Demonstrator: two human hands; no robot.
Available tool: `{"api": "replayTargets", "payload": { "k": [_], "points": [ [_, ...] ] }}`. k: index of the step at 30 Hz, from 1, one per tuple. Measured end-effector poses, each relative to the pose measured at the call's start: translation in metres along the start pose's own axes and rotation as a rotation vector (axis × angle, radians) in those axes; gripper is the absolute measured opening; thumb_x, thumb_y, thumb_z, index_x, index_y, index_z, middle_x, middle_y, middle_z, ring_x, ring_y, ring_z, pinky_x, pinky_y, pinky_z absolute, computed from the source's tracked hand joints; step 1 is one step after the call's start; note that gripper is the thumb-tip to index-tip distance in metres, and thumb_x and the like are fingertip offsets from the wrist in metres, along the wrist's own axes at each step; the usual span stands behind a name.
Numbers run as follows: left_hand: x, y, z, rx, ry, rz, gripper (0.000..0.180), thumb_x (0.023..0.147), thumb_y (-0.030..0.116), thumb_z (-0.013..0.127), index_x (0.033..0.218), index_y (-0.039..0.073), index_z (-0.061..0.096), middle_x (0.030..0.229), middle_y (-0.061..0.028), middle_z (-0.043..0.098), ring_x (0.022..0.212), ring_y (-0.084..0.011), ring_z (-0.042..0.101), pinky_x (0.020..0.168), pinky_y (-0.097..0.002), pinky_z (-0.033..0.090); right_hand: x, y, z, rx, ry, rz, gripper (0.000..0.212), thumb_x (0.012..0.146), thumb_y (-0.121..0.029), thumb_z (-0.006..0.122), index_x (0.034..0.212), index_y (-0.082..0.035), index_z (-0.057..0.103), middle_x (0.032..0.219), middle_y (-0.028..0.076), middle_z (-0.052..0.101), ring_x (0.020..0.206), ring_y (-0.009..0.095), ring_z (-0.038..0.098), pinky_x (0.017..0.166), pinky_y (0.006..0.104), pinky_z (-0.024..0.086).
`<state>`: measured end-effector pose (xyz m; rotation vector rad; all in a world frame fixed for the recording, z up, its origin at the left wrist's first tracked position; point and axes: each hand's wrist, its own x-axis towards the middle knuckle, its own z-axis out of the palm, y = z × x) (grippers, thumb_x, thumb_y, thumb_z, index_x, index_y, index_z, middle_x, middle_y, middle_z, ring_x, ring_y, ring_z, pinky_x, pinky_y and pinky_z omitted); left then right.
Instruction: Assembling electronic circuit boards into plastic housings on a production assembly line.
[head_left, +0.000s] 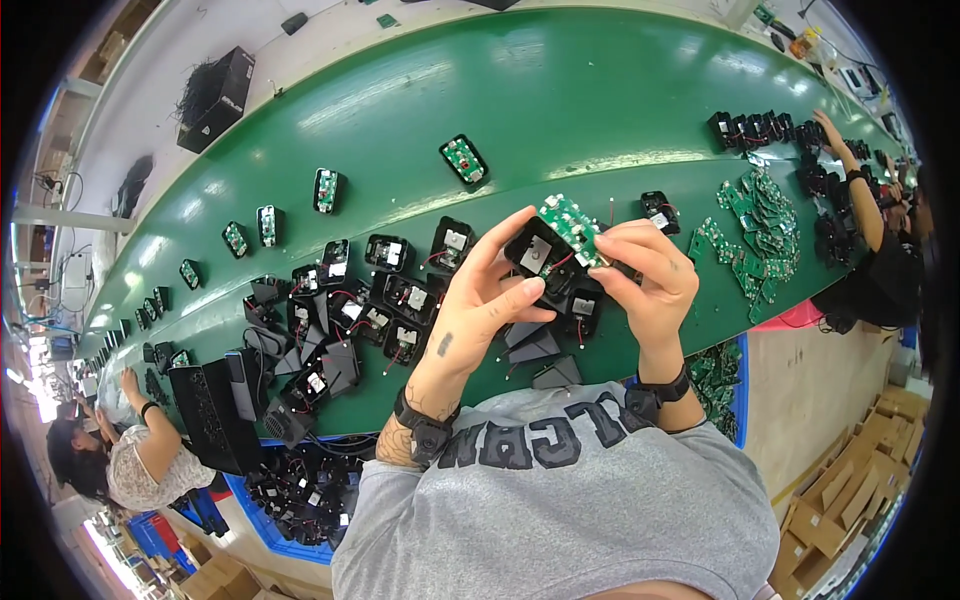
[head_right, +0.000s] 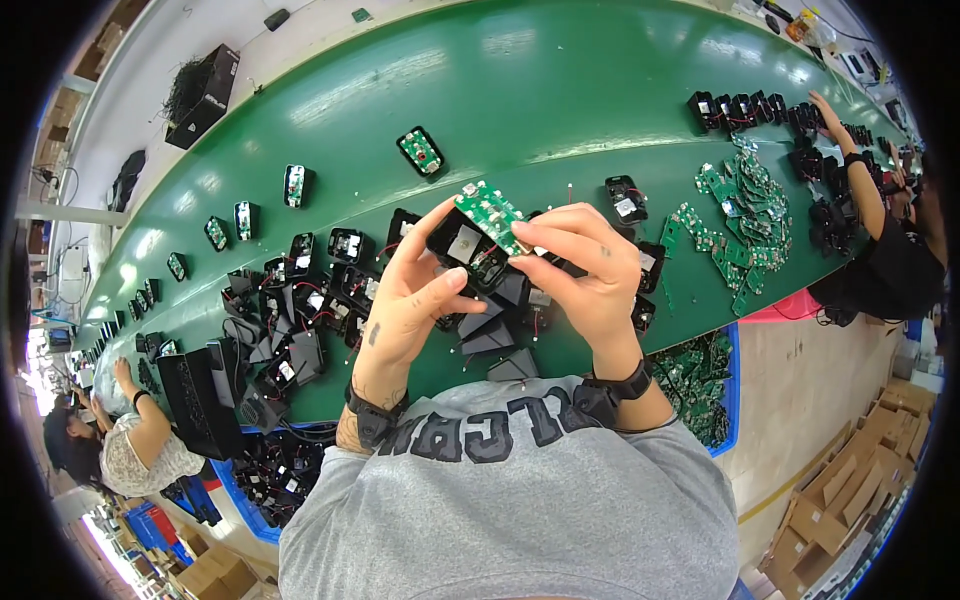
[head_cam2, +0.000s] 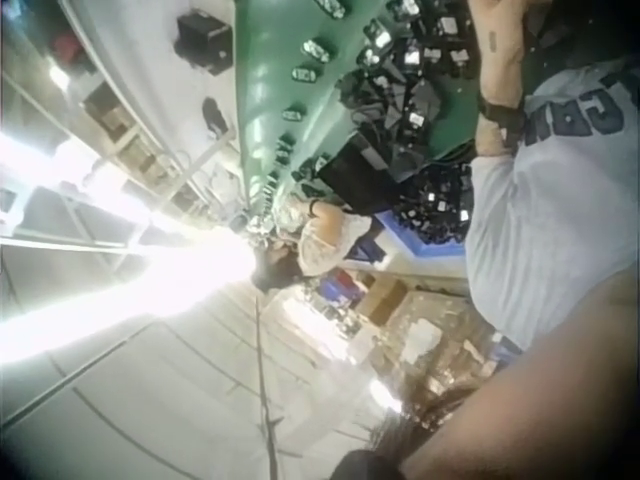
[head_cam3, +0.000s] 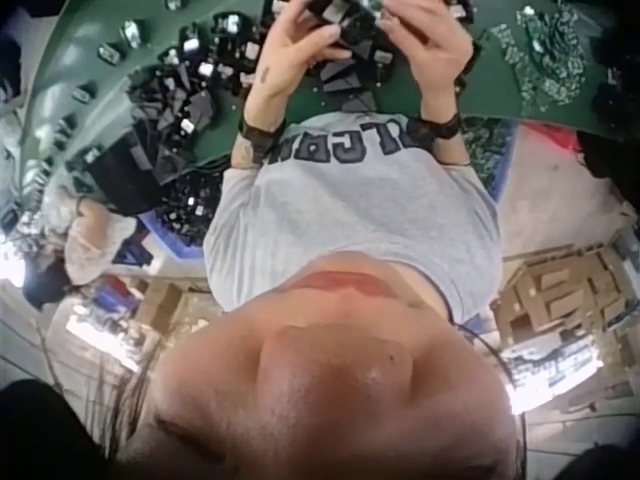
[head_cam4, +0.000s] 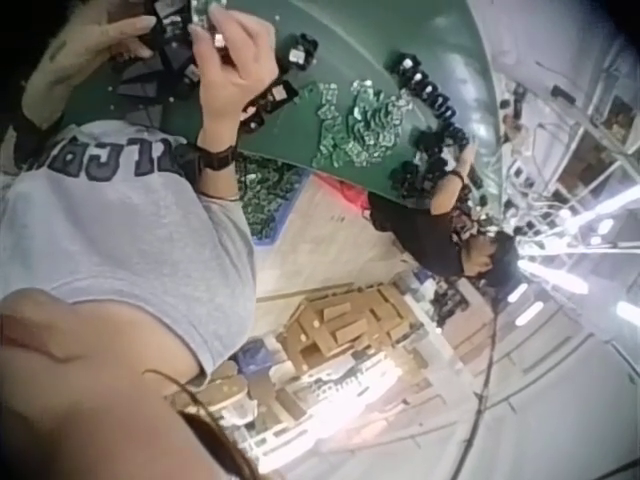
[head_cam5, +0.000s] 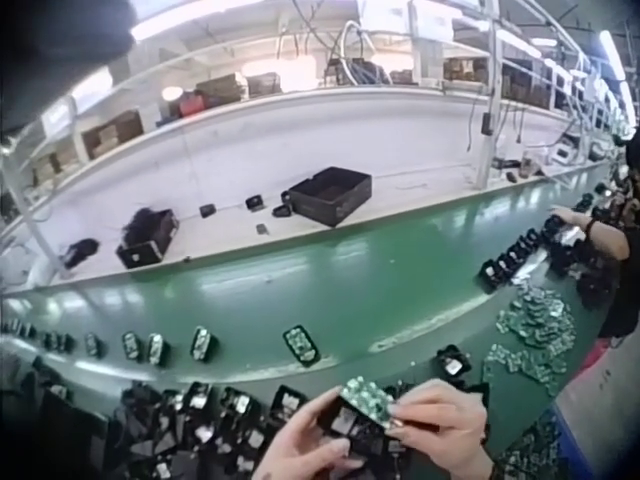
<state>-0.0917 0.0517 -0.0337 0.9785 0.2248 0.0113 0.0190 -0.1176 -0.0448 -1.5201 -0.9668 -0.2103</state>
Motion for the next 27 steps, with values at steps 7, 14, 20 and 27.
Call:
{"api": "replayTargets", "payload": {
  "k": [7,14,20,27],
  "points": [
    [-0.002,-0.001,-0.001,-0.002,-0.009,0.015,0.066,0.088,0.005,0.062,0.147,0.011,0.032,0.129,-0.0128,0.049,0.108,-0.0177,0.055,0.079,-0.0336,0.060,-0.002,0.002,0.004,-0.002,-0.073,0.044,0.034,0.062,0.006,0.077,0.096,0.002,0.071,0.088,0.012,0.068,0.083,0.024,0.063,0.073,0.0323,0.049],
    [0.000,0.003,0.000,0.012,-0.010,0.022,0.067,0.088,0.005,0.063,0.147,0.011,0.032,0.128,-0.0135,0.049,0.107,-0.0177,0.056,0.079,-0.0338,0.060,-0.007,0.006,-0.002,0.088,0.004,0.121,0.032,0.064,0.005,0.076,0.096,0.004,0.070,0.088,0.012,0.067,0.082,0.023,0.062,0.071,0.0308,0.048],
    [0.001,-0.003,-0.002,-0.060,-0.043,0.024,0.068,0.090,0.006,0.061,0.149,0.012,0.029,0.125,-0.0136,0.052,0.108,-0.0186,0.057,0.080,-0.0339,0.060,0.000,-0.001,-0.001,-0.150,-0.083,-0.186,0.034,0.061,-0.002,0.079,0.094,-0.002,0.071,0.087,0.010,0.067,0.086,0.027,0.063,0.072,0.0335,0.050],
    [0.001,-0.006,-0.001,-0.113,-0.075,0.045,0.067,0.093,0.008,0.058,0.151,0.014,0.024,0.128,-0.0122,0.053,0.114,-0.0202,0.056,0.087,-0.0358,0.057,0.003,-0.009,0.003,-0.347,-0.151,-0.252,0.032,0.063,-0.013,0.079,0.094,-0.014,0.075,0.102,0.004,0.066,0.108,0.031,0.056,0.094,0.0444,0.046]
  ]
}}
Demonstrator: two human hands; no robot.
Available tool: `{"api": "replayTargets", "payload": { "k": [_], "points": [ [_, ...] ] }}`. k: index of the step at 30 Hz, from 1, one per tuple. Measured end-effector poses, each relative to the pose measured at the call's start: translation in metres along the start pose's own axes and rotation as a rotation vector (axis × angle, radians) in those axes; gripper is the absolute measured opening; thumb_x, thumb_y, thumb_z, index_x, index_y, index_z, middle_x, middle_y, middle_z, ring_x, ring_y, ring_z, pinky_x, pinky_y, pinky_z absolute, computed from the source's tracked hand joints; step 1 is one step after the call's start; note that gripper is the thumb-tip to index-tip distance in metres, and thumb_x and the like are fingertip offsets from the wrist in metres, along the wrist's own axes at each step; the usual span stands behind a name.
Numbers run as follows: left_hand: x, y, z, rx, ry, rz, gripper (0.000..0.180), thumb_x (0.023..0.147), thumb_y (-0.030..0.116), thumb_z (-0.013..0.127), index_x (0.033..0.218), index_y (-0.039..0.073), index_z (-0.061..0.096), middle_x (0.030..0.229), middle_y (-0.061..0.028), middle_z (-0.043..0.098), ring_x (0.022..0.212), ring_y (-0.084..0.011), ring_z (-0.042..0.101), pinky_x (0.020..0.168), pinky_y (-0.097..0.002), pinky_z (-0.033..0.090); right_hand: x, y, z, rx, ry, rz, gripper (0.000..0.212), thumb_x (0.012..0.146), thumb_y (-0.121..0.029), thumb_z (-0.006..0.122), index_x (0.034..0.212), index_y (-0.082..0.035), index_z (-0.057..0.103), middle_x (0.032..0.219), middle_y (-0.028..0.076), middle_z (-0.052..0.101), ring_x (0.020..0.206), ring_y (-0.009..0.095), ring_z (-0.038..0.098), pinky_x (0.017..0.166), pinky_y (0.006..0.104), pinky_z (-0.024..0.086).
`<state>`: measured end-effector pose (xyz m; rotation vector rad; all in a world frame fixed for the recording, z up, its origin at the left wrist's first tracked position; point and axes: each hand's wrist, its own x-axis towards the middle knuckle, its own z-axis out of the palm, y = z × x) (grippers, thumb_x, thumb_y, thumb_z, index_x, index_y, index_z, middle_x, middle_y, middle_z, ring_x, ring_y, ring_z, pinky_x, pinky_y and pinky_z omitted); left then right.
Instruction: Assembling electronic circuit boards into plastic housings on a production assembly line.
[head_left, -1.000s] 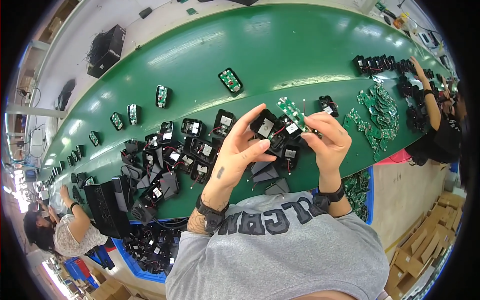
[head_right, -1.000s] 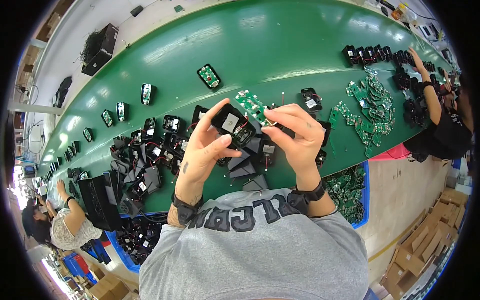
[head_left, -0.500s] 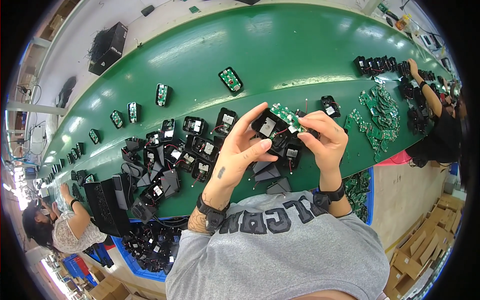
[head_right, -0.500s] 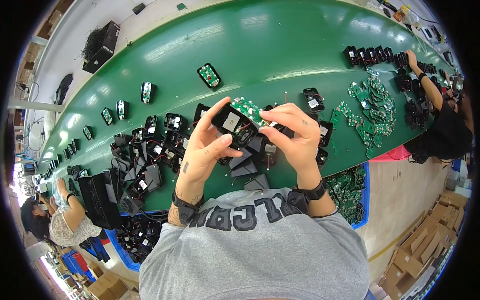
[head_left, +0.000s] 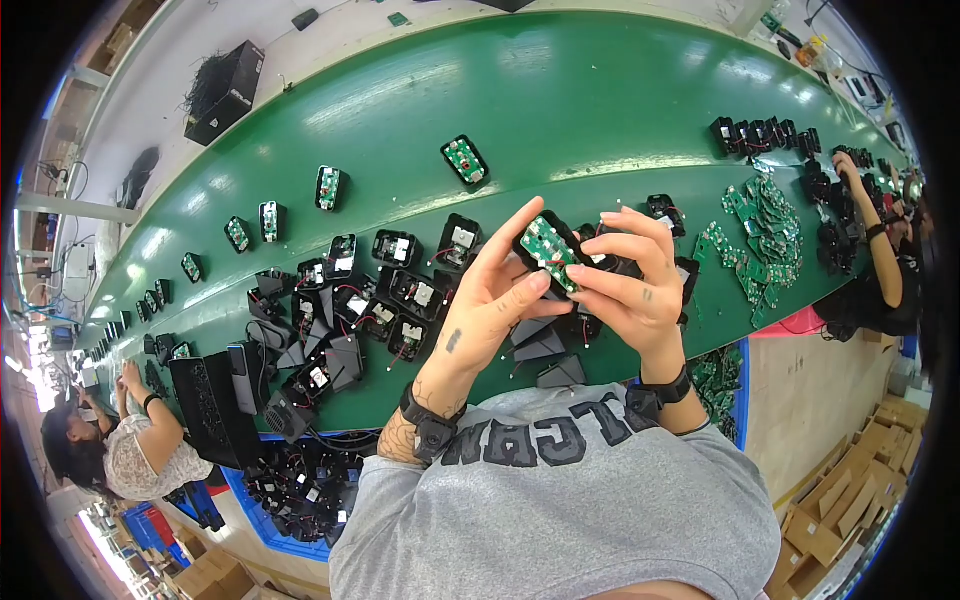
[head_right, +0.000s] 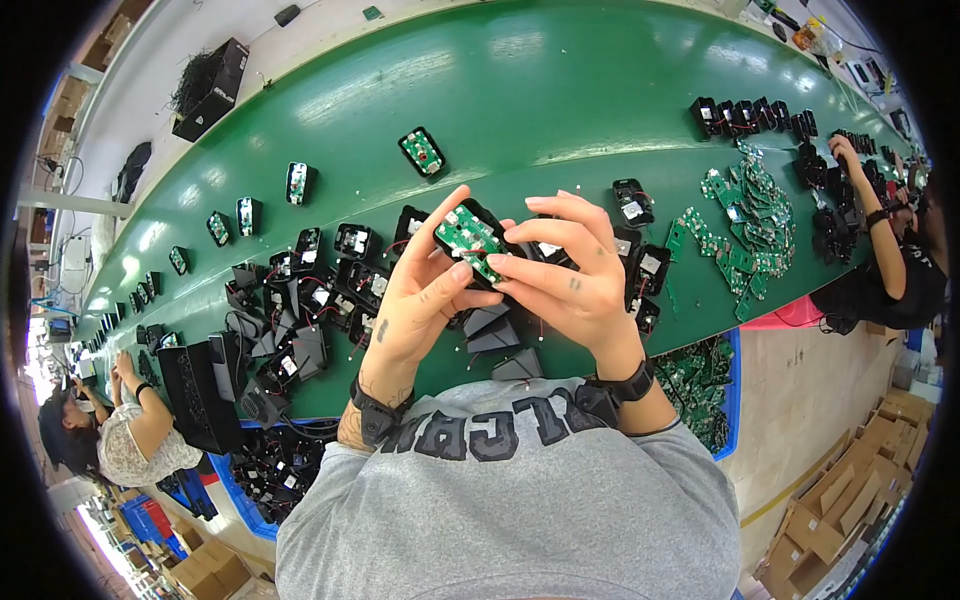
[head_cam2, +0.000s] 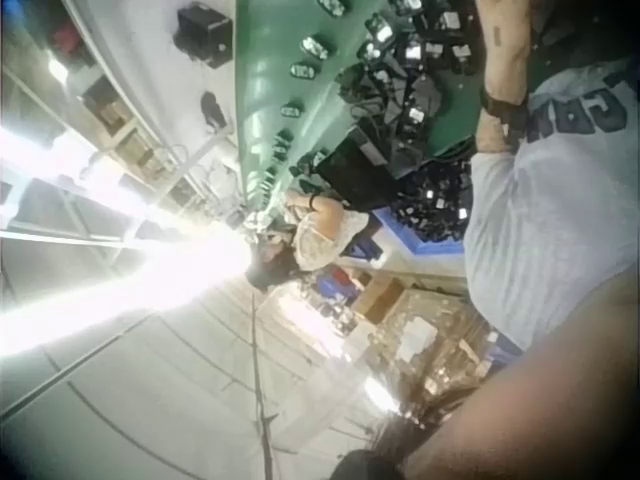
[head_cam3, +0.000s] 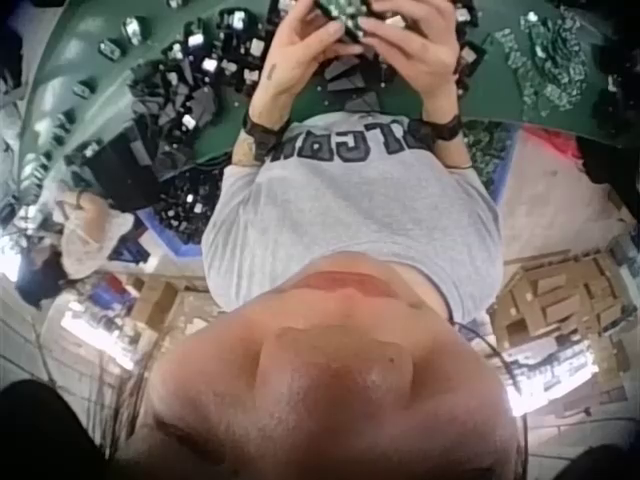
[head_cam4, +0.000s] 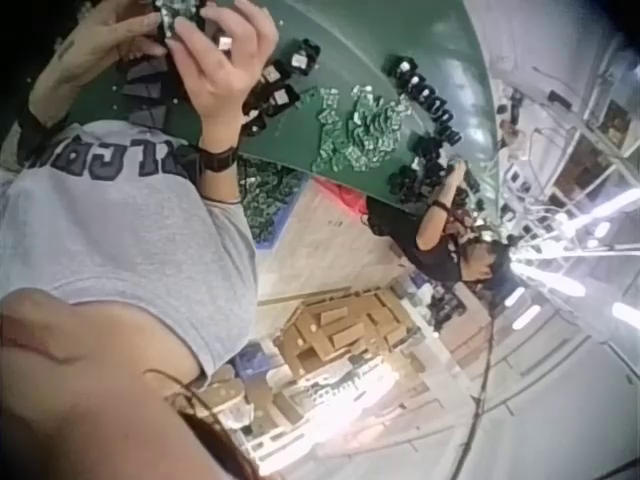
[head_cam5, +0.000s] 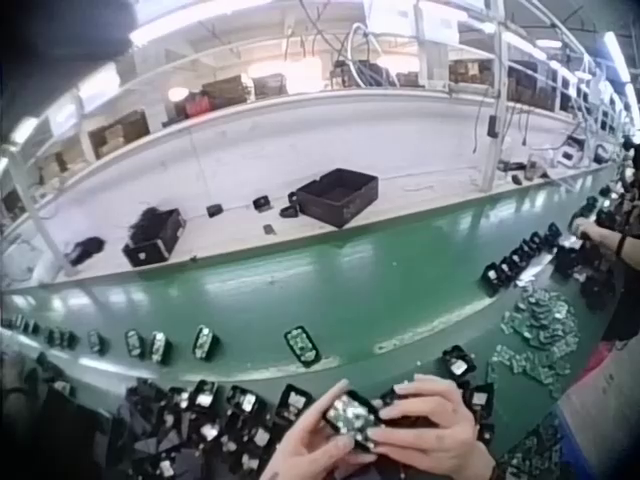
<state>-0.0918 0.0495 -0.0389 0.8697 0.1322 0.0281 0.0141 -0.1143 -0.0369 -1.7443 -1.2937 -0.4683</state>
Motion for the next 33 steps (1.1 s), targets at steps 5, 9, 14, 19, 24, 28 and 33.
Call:
{"api": "replayTargets", "payload": {
  "k": [5,9,14,19,24,28,33],
  "points": [
    [-0.002,0.003,0.001,0.024,0.034,-0.006,0.066,0.094,0.010,0.056,0.150,0.011,0.023,0.128,-0.0128,0.052,0.113,-0.0217,0.058,0.088,-0.0374,0.057,0.009,-0.006,-0.009,-0.113,-0.133,-0.049,0.032,0.063,-0.013,0.079,0.095,-0.015,0.074,0.107,0.005,0.066,0.112,0.030,0.056,0.097,0.0494,0.044],
    [-0.001,0.002,0.000,0.073,0.029,0.008,0.065,0.093,0.009,0.054,0.150,0.011,0.024,0.125,-0.0112,0.053,0.112,-0.0207,0.058,0.088,-0.0377,0.056,0.018,-0.018,-0.016,-0.125,-0.202,0.003,0.030,0.064,-0.011,0.078,0.093,-0.013,0.073,0.105,0.004,0.067,0.114,0.029,0.057,0.098,0.0513,0.043],
    [0.002,-0.002,0.005,0.115,-0.012,-0.022,0.069,0.091,0.004,0.055,0.151,0.011,0.022,0.124,-0.0115,0.053,0.112,-0.0194,0.056,0.087,-0.0375,0.057,0.012,-0.003,-0.012,-0.050,-0.183,0.022,0.027,0.065,-0.006,0.078,0.091,-0.009,0.071,0.102,0.005,0.067,0.110,0.029,0.059,0.098,0.0489,0.044],
    [0.000,-0.005,0.005,0.112,-0.002,-0.029,0.069,0.091,0.001,0.055,0.151,0.011,0.023,0.122,-0.0094,0.054,0.108,-0.0173,0.056,0.085,-0.0357,0.056,0.010,-0.007,0.001,0.077,-0.106,0.200,0.025,0.065,-0.004,0.078,0.089,-0.007,0.071,0.091,0.005,0.065,0.104,0.028,0.061,0.090,0.0423,0.047],
    [0.001,-0.003,0.001,0.224,0.031,0.002,0.071,0.090,-0.002,0.048,0.153,0.014,0.020,0.120,-0.0084,0.054,0.104,-0.0117,0.054,0.084,-0.0284,0.052,0.012,-0.009,-0.002,0.125,-0.155,0.164,0.025,0.069,-0.005,0.075,0.094,-0.006,0.071,0.105,0.009,0.063,0.107,0.028,0.059,0.093,0.0393,0.046],
    [0.002,-0.005,-0.001,0.205,-0.050,0.063,0.073,0.086,-0.004,0.044,0.153,0.011,0.018,0.120,-0.0076,0.054,0.103,-0.0124,0.054,0.085,-0.0294,0.051,0.001,-0.001,0.007,0.609,0.033,0.591,0.036,0.079,-0.005,0.068,0.114,0.000,0.063,0.123,0.014,0.056,0.114,0.025,0.056,0.097,0.0382,0.045],
    [0.006,-0.006,-0.003,0.366,-0.096,0.064,0.077,0.088,-0.003,0.044,0.155,0.013,0.010,0.142,-0.0093,0.037,0.115,-0.0156,0.050,0.090,-0.0300,0.048,0.002,0.000,0.018,0.826,-0.133,0.810,0.034,0.088,-0.004,0.063,0.122,0.000,0.060,0.111,0.008,0.065,0.095,0.014,0.063,0.087,0.0294,0.050]
  ]
}}
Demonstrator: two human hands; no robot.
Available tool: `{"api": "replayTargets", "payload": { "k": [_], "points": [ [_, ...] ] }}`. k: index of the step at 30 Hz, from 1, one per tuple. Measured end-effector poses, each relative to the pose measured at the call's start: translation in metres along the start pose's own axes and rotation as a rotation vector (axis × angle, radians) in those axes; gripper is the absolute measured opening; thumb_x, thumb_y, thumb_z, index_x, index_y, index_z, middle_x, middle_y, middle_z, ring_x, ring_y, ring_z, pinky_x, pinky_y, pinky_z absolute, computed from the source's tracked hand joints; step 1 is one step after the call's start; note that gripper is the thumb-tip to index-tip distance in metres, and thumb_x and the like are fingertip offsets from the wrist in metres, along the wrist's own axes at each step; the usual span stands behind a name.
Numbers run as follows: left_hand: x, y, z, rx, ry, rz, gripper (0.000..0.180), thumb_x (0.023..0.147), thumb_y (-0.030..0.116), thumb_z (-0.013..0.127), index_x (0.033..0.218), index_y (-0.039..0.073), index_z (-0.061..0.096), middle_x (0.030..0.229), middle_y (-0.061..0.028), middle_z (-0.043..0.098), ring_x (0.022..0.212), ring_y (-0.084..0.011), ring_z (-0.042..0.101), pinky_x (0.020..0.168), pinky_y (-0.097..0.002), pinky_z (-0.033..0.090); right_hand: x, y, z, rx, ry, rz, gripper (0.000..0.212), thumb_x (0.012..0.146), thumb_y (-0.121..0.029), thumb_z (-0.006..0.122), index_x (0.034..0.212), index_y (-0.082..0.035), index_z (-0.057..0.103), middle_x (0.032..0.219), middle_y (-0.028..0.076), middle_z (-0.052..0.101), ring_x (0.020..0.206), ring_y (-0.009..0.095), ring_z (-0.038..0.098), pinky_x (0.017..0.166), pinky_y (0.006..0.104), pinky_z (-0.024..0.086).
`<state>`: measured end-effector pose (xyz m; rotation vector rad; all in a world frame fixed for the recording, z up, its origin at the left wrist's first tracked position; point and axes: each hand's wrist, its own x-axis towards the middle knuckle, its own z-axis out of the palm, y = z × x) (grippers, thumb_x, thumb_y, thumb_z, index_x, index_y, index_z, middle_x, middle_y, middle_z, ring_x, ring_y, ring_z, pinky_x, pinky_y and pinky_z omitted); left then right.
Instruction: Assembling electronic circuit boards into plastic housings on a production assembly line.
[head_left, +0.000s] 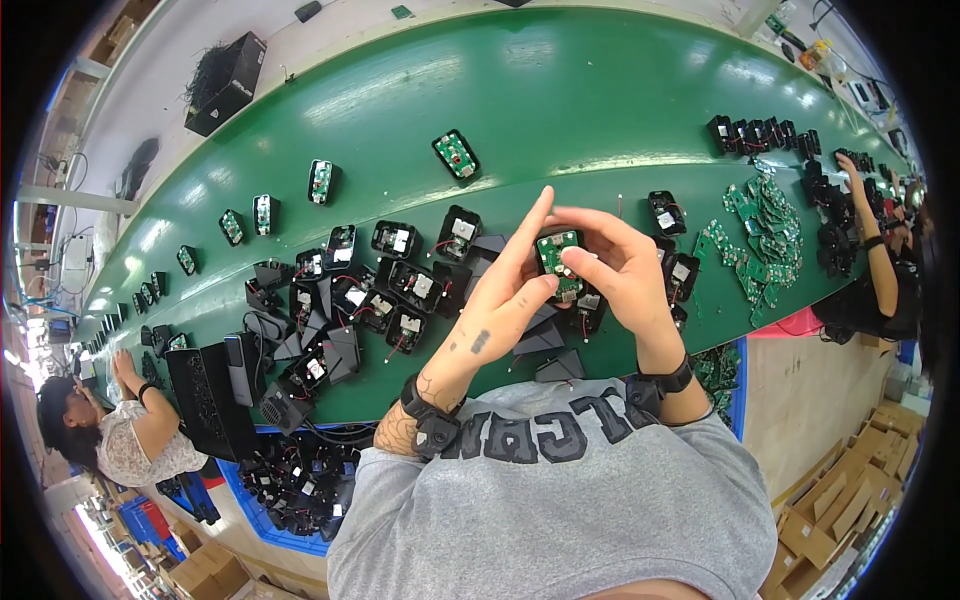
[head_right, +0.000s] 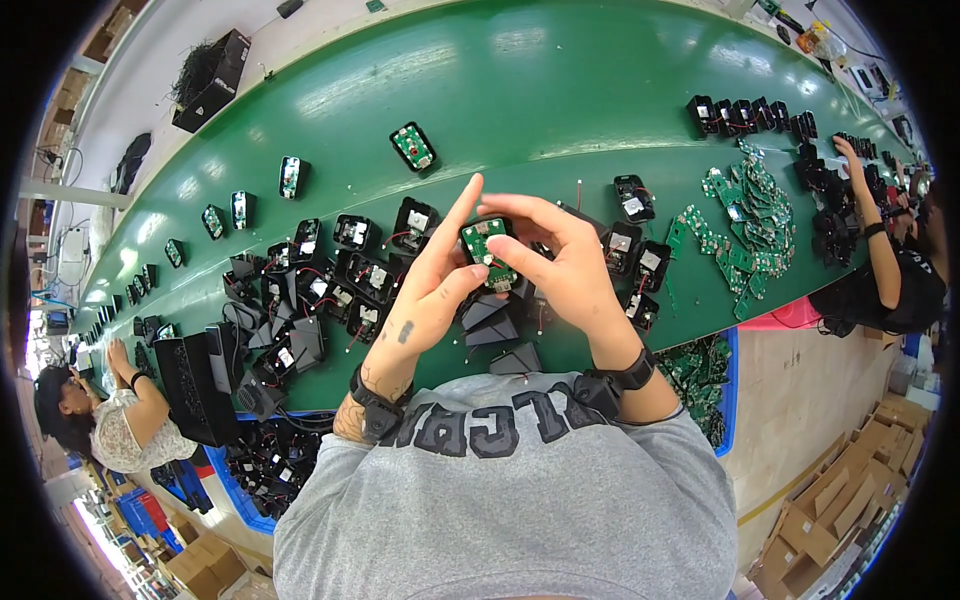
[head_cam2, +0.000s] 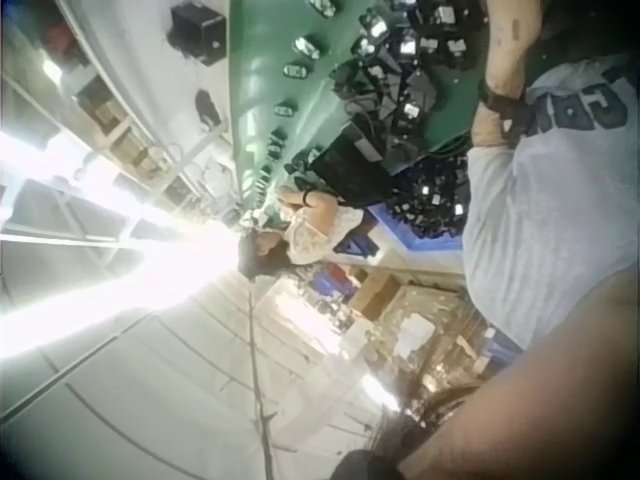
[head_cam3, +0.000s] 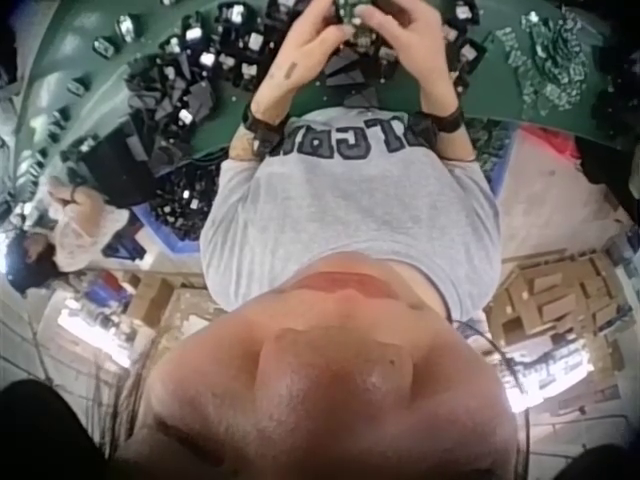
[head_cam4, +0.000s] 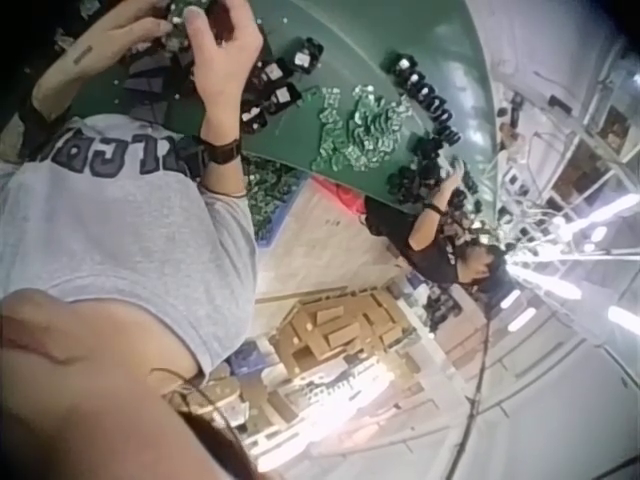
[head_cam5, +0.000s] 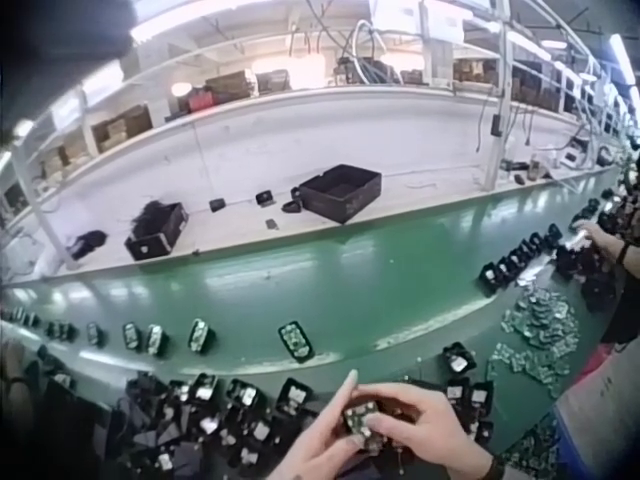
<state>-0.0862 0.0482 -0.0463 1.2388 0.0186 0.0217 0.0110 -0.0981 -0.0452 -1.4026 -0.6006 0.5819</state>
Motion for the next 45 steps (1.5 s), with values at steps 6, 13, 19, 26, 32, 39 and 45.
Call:
{"api": "replayTargets", "payload": {
  "k": [6,13,19,26,32,39,45],
  "points": [
    [-0.004,0.004,0.012,-0.044,0.027,-0.008,0.073,0.095,0.000,0.045,0.155,0.018,0.007,0.141,-0.0089,0.038,0.112,-0.0150,0.052,0.085,-0.0295,0.053,-0.004,0.011,0.012,0.274,0.138,0.000,0.035,0.087,-0.001,0.062,0.121,0.005,0.057,0.113,0.014,0.064,0.099,0.017,0.063,0.088,0.0304,0.051],
    [-0.005,0.009,0.005,-0.195,-0.022,-0.154,0.079,0.092,-0.002,0.050,0.155,0.018,0.006,0.136,-0.0096,0.043,0.110,-0.0150,0.053,0.083,-0.0315,0.056,-0.004,-0.003,-0.001,0.144,-0.029,0.178,0.035,0.090,-0.006,0.059,0.123,0.005,0.055,0.105,0.009,0.065,0.092,0.011,0.061,0.083,0.0266,0.050],
    [-0.005,0.012,0.011,0.015,-0.055,-0.040,0.081,0.091,-0.001,0.052,0.155,0.017,0.004,0.133,-0.0102,0.044,0.107,-0.0174,0.055,0.087,-0.0324,0.054,-0.007,-0.005,-0.001,0.110,-0.041,0.101,0.039,0.091,-0.010,0.059,0.127,0.003,0.053,0.105,0.007,0.064,0.091,0.010,0.061,0.078,0.0245,0.049],
    [-0.008,0.014,0.008,-0.224,-0.088,-0.129,0.084,0.090,0.003,0.059,0.154,0.017,0.006,0.121,-0.0074,0.049,0.103,-0.0163,0.056,0.088,-0.0342,0.055,-0.011,-0.012,-0.004,0.097,-0.075,0.147,0.044,0.090,-0.011,0.061,0.130,0.001,0.052,0.104,0.005,0.064,0.083,0.007,0.059,0.069,0.0211,0.048],
    [-0.007,0.016,0.009,-0.210,-0.093,-0.130,0.082,0.090,0.001,0.059,0.154,0.018,0.010,0.120,-0.0076,0.049,0.101,-0.0159,0.057,0.083,-0.0315,0.057,-0.014,-0.013,-0.006,0.027,-0.085,0.143,0.044,0.091,-0.013,0.060,0.133,-0.001,0.052,0.095,0.002,0.063,0.068,0.004,0.053,0.060,0.0189,0.044],
    [-0.007,0.015,0.015,-0.171,-0.005,-0.113,0.080,0.090,-0.006,0.054,0.154,0.019,0.014,0.133,-0.0062,0.044,0.102,-0.0161,0.058,0.079,-0.0285,0.059,-0.014,-0.021,0.000,0.069,-0.037,0.155,0.042,0.090,-0.008,0.061,0.131,0.000,0.053,0.100,0.003,0.064,0.085,0.008,0.060,0.071,0.0216,0.050],
    [-0.004,0.013,0.012,-0.140,-0.014,-0.134,0.072,0.090,-0.007,0.053,0.151,0.018,0.024,0.132,-0.0078,0.045,0.102,-0.0175,0.060,0.077,-0.0288,0.060,-0.012,-0.010,0.003,0.029,0.021,0.133,0.044,0.084,-0.004,0.064,0.126,0.004,0.054,0.100,0.008,0.067,0.081,0.008,0.062,0.062,0.0197,0.049]
  ]
}}
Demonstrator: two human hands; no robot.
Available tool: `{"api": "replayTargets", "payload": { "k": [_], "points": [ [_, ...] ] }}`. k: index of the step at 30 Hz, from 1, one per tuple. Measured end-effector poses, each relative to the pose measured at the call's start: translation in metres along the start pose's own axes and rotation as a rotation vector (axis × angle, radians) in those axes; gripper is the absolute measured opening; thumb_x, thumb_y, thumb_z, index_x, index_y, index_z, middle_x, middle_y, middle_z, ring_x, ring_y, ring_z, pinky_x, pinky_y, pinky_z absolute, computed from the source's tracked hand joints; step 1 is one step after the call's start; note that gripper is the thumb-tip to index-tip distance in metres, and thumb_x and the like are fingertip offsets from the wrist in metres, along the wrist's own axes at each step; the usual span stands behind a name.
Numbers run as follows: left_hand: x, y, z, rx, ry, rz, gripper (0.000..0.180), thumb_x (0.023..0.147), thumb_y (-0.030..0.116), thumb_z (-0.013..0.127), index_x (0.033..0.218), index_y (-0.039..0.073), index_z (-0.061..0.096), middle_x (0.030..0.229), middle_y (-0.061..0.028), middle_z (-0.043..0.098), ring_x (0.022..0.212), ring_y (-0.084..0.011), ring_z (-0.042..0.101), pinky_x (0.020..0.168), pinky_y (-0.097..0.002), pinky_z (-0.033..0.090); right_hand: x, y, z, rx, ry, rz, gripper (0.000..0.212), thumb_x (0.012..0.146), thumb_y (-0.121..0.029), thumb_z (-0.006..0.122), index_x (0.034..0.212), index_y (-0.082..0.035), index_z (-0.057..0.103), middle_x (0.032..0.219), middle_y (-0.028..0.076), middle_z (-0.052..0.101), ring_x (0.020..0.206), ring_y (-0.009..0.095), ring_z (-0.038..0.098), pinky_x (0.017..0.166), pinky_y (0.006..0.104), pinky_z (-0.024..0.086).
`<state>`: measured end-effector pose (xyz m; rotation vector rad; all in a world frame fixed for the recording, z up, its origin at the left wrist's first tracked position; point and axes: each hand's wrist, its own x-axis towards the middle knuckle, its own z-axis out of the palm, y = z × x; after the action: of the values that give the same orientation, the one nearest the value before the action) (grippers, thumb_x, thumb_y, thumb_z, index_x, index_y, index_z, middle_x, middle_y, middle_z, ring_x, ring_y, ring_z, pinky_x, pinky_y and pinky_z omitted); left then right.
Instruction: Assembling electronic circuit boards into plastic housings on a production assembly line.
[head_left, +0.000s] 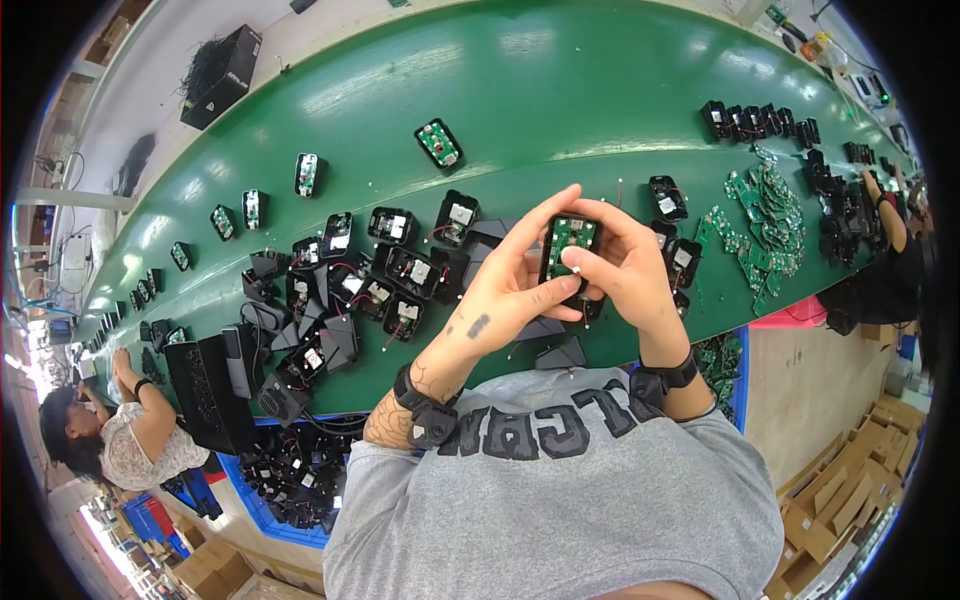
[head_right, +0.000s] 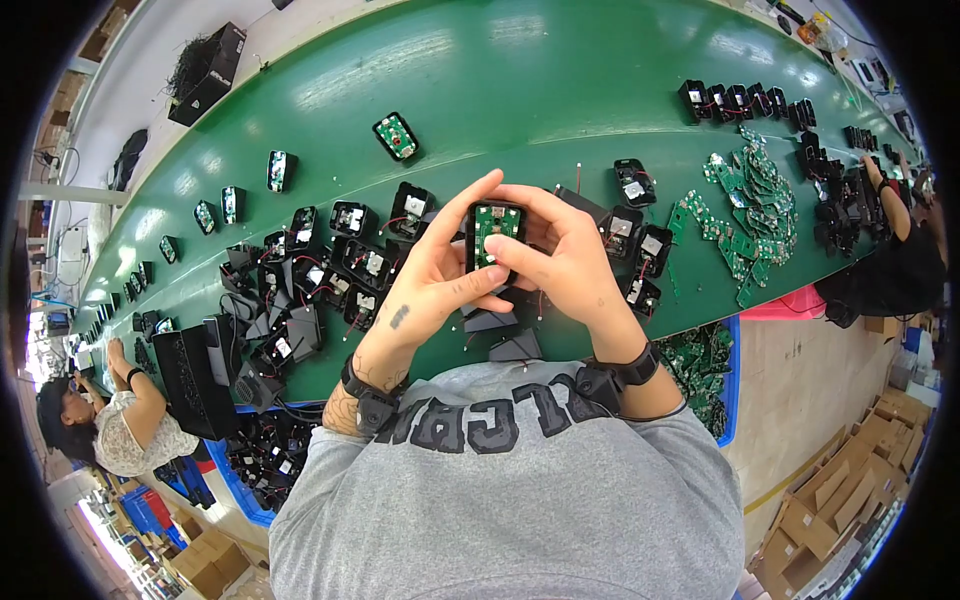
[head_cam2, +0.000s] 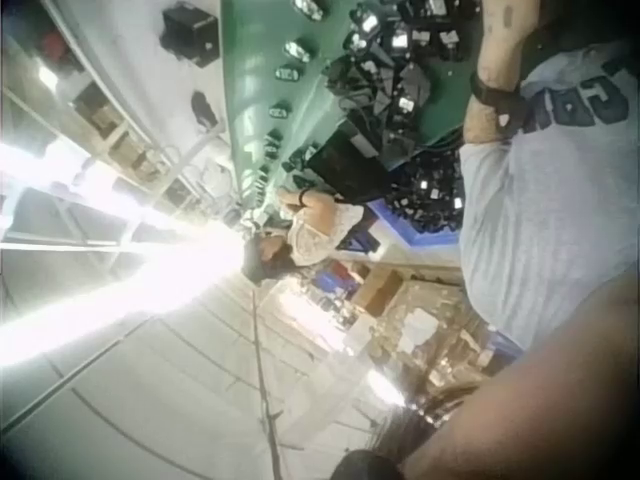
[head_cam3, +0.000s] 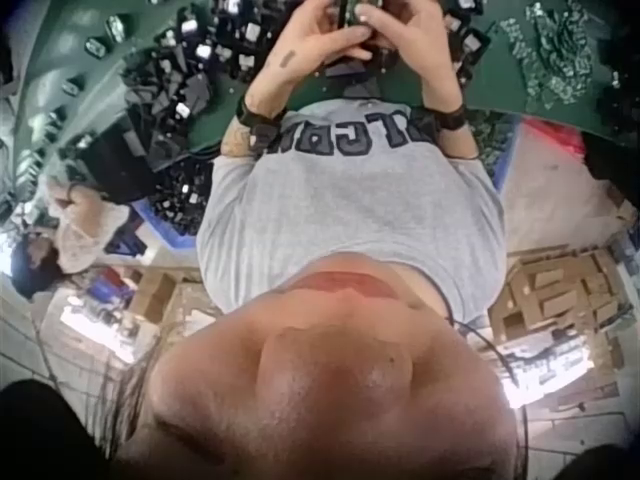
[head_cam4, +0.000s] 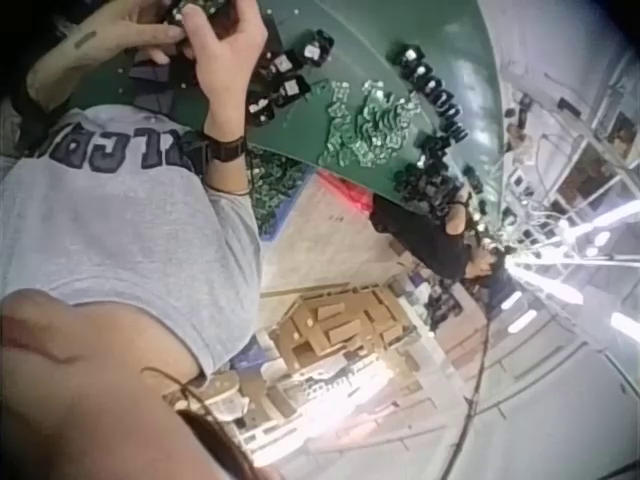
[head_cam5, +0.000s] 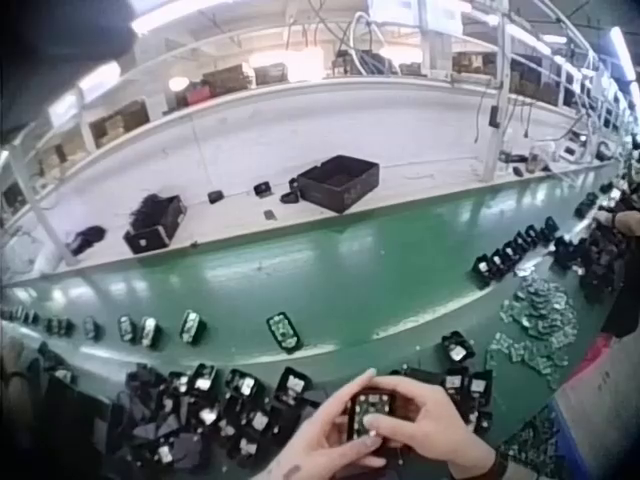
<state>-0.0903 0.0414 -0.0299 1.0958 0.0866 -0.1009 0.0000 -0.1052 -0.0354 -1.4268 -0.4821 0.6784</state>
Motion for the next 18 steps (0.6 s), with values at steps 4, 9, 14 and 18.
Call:
{"api": "replayTargets", "payload": {
  "k": [4,9,14,18],
  "points": [
    [0.000,-0.001,0.002,-0.080,-0.011,-0.081,0.065,0.090,-0.008,0.053,0.147,0.015,0.031,0.126,-0.0109,0.048,0.093,-0.0201,0.065,0.074,-0.0286,0.060,0.003,0.012,-0.002,0.122,0.007,-0.064,0.041,0.084,-0.002,0.067,0.123,0.003,0.057,0.102,0.007,0.066,0.090,0.012,0.063,0.077,0.0257,0.052],
    [-0.002,-0.007,0.000,-0.071,0.070,-0.053,0.060,0.089,-0.010,0.052,0.143,0.013,0.035,0.115,-0.0130,0.055,0.083,-0.0224,0.068,0.070,-0.0284,0.061,0.008,0.012,-0.003,0.082,-0.040,-0.045,0.038,0.083,-0.003,0.069,0.119,0.003,0.060,0.097,0.006,0.066,0.086,0.010,0.063,0.077,0.0249,0.052],
    [0.000,-0.011,-0.003,-0.068,0.075,-0.004,0.060,0.089,-0.010,0.053,0.143,0.012,0.035,0.114,-0.0130,0.055,0.081,-0.0225,0.069,0.069,-0.0288,0.061,0.014,0.018,-0.002,0.116,-0.057,-0.107,0.037,0.082,-0.004,0.070,0.118,0.003,0.061,0.098,0.006,0.066,0.087,0.010,0.062,0.077,0.0247,0.051],
    [0.000,-0.018,-0.005,-0.068,0.114,0.051,0.061,0.089,-0.010,0.054,0.143,0.011,0.035,0.112,-0.0134,0.057,0.081,-0.0225,0.069,0.069,-0.0296,0.061,0.016,0.021,-0.002,0.085,-0.065,-0.109,0.037,0.082,-0.005,0.070,0.118,0.003,0.061,0.099,0.006,0.066,0.088,0.011,0.062,0.078,0.0251,0.051]
  ]
}}
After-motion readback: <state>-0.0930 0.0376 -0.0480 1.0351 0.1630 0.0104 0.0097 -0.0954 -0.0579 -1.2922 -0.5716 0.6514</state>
